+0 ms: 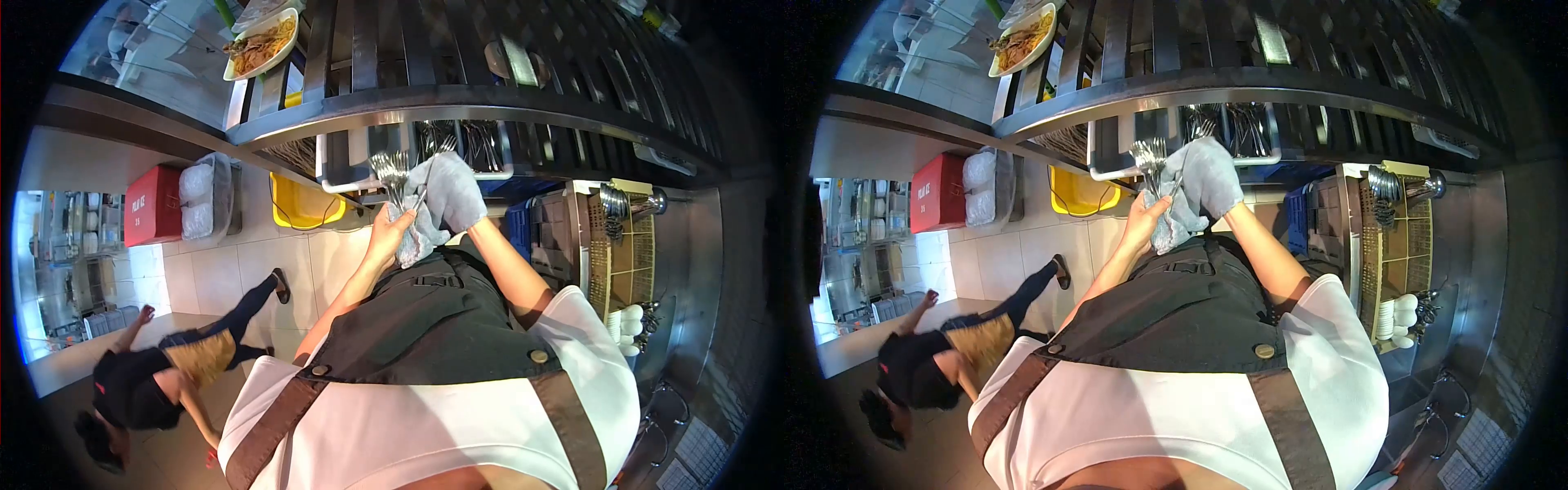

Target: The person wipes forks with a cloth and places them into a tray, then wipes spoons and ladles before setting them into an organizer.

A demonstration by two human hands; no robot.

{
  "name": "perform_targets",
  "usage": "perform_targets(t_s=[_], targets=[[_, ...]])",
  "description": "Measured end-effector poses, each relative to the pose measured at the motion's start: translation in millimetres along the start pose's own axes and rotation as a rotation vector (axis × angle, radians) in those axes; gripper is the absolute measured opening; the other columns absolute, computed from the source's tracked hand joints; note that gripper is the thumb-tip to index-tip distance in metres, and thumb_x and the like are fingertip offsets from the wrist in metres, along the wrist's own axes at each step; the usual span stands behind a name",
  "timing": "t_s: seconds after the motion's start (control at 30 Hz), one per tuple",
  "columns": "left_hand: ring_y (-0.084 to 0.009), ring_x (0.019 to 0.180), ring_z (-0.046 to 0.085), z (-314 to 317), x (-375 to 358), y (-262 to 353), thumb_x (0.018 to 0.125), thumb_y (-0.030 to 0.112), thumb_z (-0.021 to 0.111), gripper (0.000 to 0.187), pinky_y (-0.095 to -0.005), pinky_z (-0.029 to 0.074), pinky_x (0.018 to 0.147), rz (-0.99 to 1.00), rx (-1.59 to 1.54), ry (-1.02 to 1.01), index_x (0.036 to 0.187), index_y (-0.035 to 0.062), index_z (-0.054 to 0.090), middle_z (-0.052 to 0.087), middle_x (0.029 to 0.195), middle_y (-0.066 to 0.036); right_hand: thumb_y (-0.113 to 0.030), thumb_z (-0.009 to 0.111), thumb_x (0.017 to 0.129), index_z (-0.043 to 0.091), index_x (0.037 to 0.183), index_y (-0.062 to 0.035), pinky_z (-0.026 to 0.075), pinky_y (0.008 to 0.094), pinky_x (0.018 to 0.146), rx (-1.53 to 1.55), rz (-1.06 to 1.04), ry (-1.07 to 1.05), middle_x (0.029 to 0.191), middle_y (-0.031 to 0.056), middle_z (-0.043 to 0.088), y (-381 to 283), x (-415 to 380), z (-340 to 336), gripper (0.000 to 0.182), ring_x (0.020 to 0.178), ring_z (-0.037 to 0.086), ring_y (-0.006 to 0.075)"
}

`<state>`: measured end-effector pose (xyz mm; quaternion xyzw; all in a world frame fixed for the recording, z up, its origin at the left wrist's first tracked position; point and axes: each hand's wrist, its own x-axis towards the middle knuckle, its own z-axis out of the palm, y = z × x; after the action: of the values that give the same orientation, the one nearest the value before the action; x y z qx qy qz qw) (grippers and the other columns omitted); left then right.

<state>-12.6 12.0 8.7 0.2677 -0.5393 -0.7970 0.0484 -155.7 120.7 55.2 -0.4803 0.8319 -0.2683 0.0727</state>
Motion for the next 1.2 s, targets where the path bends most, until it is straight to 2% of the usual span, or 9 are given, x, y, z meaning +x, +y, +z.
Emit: perform_targets(t_s=[0.3, 0.47, 0.6, 0.63, 0.73, 0.93, 1.0, 1.07, 1.2], targets=[[-0.0097, 0.075, 0.055, -7.9, 5.3, -10.4, 0.086, 0.006, 0.062, 0.013, -0.0255, 0.046, 0.069, 0.053, 0.094, 0.055, 0.098, 0.0002, 0.059, 0.062, 0.086, -0.002, -0.002, 0.062, 0.062, 0.063, 0.071, -0.0032, 0.051, 0.0390, 0.064, -0.191, -0.270, 0.151, 0.071, 0.0134, 0.060, -15.3, -20.4, 40.0, 0.009, 0.071, 0.061, 0.0303], [-0.0080, 0.071, 0.053, -16.8, 4.4, -28.4, 0.089, 0.014, 0.062, 0.012, -0.0242, 0.045, 0.065, -0.036, 0.080, 0.057, 0.092, 0.0025, 0.059, 0.060, 0.081, 0.000, -0.018, 0.066, 0.061, 0.066, 0.065, -0.0091, 0.049, 0.0384, 0.061, -0.569, -0.003, -0.059, 0.071, 0.0131, 0.063, -5.7, -23.7, 74.3, 0.010, 0.069, 0.062, 0.0304], [-0.0086, 0.071, 0.051, -24.7, 3.0, -45.3, 0.090, 0.014, 0.057, 0.016, -0.0257, 0.043, 0.066, -0.081, 0.059, 0.077, 0.098, 0.0009, 0.060, 0.060, 0.081, 0.001, -0.023, 0.065, 0.063, 0.067, 0.065, -0.0062, 0.047, 0.0384, 0.063, -0.279, -0.009, -0.420, 0.072, 0.0141, 0.063, 6.8, -29.5, 48.8, 0.017, 0.070, 0.061, 0.0296], [-0.0088, 0.072, 0.050, -20.8, 0.0, -38.3, 0.089, 0.012, 0.055, 0.016, -0.0260, 0.041, 0.066, -0.075, 0.063, 0.096, 0.097, -0.0001, 0.061, 0.060, 0.080, 0.001, -0.024, 0.068, 0.059, 0.065, 0.062, -0.0052, 0.047, 0.0391, 0.066, -0.372, -0.042, -0.091, 0.072, 0.0152, 0.063, 3.0, -28.4, 52.1, 0.019, 0.071, 0.061, 0.0310], [-0.0084, 0.072, 0.049, -31.5, 9.5, -43.2, 0.088, 0.011, 0.055, 0.015, -0.0254, 0.041, 0.066, -0.071, 0.209, 0.060, 0.094, -0.0002, 0.062, 0.059, 0.080, 0.001, -0.020, 0.071, 0.050, 0.060, 0.057, -0.0038, 0.048, 0.0394, 0.057, -0.135, -0.045, -0.016, 0.055, 0.0133, 0.054, 30.3, -3.6, 33.6, 0.020, 0.060, 0.058, 0.0337], [-0.0087, 0.080, 0.052, -16.0, 10.3, -17.2, 0.088, 0.010, 0.057, 0.018, -0.0249, 0.043, 0.072, 0.127, 0.238, 0.064, 0.103, -0.0001, 0.056, 0.059, 0.090, -0.003, -0.019, 0.068, 0.065, 0.064, 0.072, -0.0002, 0.053, 0.0405, 0.064, -0.138, 0.382, -0.314, 0.075, 0.0212, 0.065, -63.1, -11.2, -92.7, 0.021, 0.076, 0.068, 0.0312], [-0.0095, 0.083, 0.052, -13.0, 8.3, -19.4, 0.087, 0.011, 0.058, 0.021, -0.0251, 0.043, 0.075, 0.131, 0.235, 0.074, 0.105, -0.0006, 0.055, 0.059, 0.091, -0.004, -0.014, 0.068, 0.061, 0.066, 0.075, -0.0035, 0.052, 0.0401, 0.070, -0.023, 0.309, -0.267, 0.074, 0.0200, 0.065, -24.5, -16.6, -2.8, 0.018, 0.079, 0.066, 0.0347], [-0.0103, 0.082, 0.052, -15.2, 8.1, -18.0, 0.087, 0.012, 0.059, 0.021, -0.0257, 0.043, 0.076, 0.126, 0.458, -0.005, 0.103, -0.0003, 0.055, 0.059, 0.091, -0.004, -0.012, 0.070, 0.051, 0.065, 0.071, -0.0047, 0.051, 0.0381, 0.070, -0.091, -0.395, 0.094, 0.069, 0.0172, 0.062, 44.1, -17.1, 98.7, 0.021, 0.075, 0.064, 0.0347], [-0.0158, 0.082, 0.055, -4.4, -1.4, -3.4, 0.084, 0.015, 0.058, 0.026, -0.0300, 0.044, 0.074, 0.151, 0.525, 0.078, 0.104, -0.0021, 0.054, 0.061, 0.088, -0.012, -0.017, 0.069, 0.048, 0.063, 0.062, -0.0041, 0.050, 0.0371, 0.064, -0.225, -0.310, -0.028, 0.065, 0.0145, 0.060, 16.4, -5.9, 57.1, 0.020, 0.069, 0.062, 0.0338]])
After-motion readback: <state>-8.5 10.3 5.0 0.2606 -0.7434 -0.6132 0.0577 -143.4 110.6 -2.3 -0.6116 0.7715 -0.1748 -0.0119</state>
